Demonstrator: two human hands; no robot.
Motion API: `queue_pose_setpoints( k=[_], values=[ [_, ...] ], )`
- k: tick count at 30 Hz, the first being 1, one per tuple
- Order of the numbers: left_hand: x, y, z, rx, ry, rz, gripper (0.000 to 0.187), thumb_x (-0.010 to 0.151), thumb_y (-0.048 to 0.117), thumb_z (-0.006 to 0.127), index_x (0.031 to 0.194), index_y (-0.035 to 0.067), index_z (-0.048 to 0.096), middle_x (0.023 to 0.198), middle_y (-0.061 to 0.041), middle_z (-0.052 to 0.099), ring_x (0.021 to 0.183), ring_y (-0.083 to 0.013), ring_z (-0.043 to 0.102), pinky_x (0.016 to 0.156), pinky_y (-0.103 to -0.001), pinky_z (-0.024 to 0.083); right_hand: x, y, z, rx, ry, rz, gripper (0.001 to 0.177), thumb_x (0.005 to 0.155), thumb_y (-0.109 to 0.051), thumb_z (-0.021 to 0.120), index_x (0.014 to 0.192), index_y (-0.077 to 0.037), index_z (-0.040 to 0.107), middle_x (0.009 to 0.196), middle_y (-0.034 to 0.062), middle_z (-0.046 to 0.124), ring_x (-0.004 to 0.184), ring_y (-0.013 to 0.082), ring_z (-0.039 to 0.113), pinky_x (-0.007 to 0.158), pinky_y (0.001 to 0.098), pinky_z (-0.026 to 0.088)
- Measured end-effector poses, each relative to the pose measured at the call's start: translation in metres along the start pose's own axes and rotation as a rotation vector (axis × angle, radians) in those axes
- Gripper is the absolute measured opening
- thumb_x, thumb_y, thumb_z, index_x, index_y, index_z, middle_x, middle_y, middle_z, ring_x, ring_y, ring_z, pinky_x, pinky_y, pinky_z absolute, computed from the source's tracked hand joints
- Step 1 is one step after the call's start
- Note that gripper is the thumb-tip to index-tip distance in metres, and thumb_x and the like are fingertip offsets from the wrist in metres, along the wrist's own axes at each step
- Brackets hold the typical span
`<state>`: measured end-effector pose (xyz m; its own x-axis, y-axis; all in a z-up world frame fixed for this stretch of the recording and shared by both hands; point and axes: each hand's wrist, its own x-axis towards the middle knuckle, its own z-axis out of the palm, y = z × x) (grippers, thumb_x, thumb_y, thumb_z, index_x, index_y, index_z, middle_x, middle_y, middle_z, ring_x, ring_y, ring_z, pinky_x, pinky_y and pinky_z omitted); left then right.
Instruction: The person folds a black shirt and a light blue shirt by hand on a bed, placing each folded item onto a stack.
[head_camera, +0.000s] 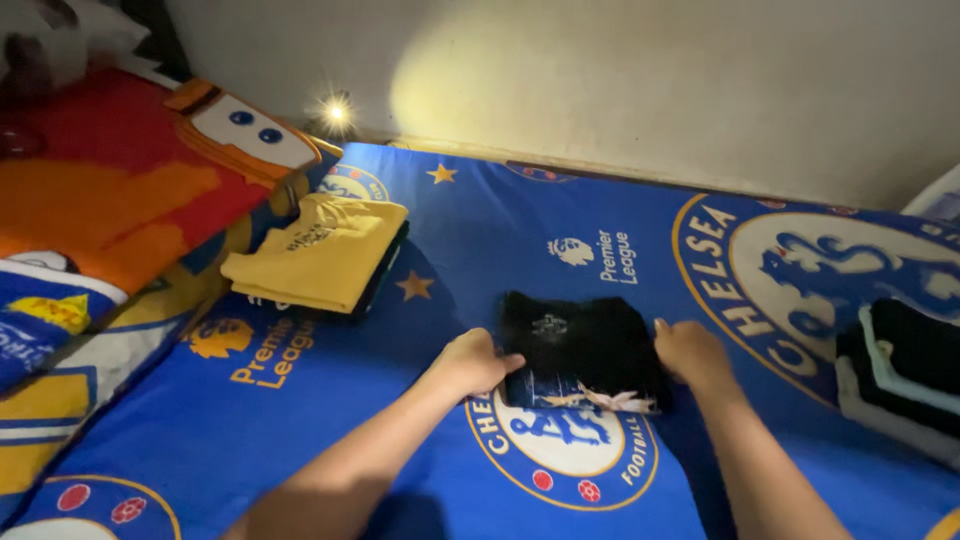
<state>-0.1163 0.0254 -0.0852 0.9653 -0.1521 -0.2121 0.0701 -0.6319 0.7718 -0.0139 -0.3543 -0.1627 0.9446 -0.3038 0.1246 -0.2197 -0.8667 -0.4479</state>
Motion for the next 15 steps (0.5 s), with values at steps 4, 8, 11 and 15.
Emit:
queue_pose_setpoints(
  k=[4, 8, 11, 15],
  values=[
    [0.022, 0.011, -0.003, -0.296, -0.065, -0.219, 0.057, 0.098, 0.040, 0.066, 0.098, -0.017, 0.070, 0.082, -0.025, 0.073, 0.071, -0.0342, 0.075, 0.066, -0.041, 0.064, -0.001, 0.016, 0.016, -0.083, -0.039, -0.094, 0.079, 0.101, -0.054, 0.061, 0.128, 0.020, 0.051, 0.117, 0.0411, 0.063, 0.115, 0.0478, 0.064, 0.099, 0.0482, 0.050],
    [0.029, 0.017, 0.019, -0.849, -0.126, -0.179, 0.043, 0.088, 0.023, 0.073, 0.114, -0.010, 0.065, 0.111, -0.023, 0.071, 0.095, -0.0334, 0.073, 0.078, -0.053, 0.061, -0.011, 0.005, 0.029, 0.221, -0.120, -0.019, 0.082, 0.098, -0.046, 0.062, 0.147, 0.010, 0.028, 0.133, 0.0406, 0.050, 0.127, 0.0476, 0.052, 0.107, 0.0493, 0.042],
    [0.026, 0.024, 0.026, -0.846, -0.035, -0.253, 0.055, 0.088, 0.018, 0.080, 0.126, -0.006, 0.050, 0.125, -0.027, 0.065, 0.109, -0.0382, 0.071, 0.089, -0.056, 0.061, -0.034, -0.015, 0.005, 0.377, -0.161, 0.108, 0.075, 0.096, -0.040, 0.064, 0.149, 0.002, 0.031, 0.140, 0.0323, 0.049, 0.132, 0.0406, 0.050, 0.110, 0.0492, 0.040],
    [0.028, 0.017, 0.022, -1.302, -0.322, -0.267, 0.044, 0.086, 0.022, 0.072, 0.124, 0.001, 0.065, 0.124, -0.021, 0.068, 0.109, -0.0374, 0.068, 0.094, -0.057, 0.057, -0.058, -0.045, -0.037, 0.889, -0.576, 0.319, 0.064, 0.092, -0.044, 0.066, 0.133, 0.005, 0.062, 0.135, 0.0265, 0.066, 0.127, 0.0370, 0.062, 0.108, 0.0489, 0.047]
  ],
)
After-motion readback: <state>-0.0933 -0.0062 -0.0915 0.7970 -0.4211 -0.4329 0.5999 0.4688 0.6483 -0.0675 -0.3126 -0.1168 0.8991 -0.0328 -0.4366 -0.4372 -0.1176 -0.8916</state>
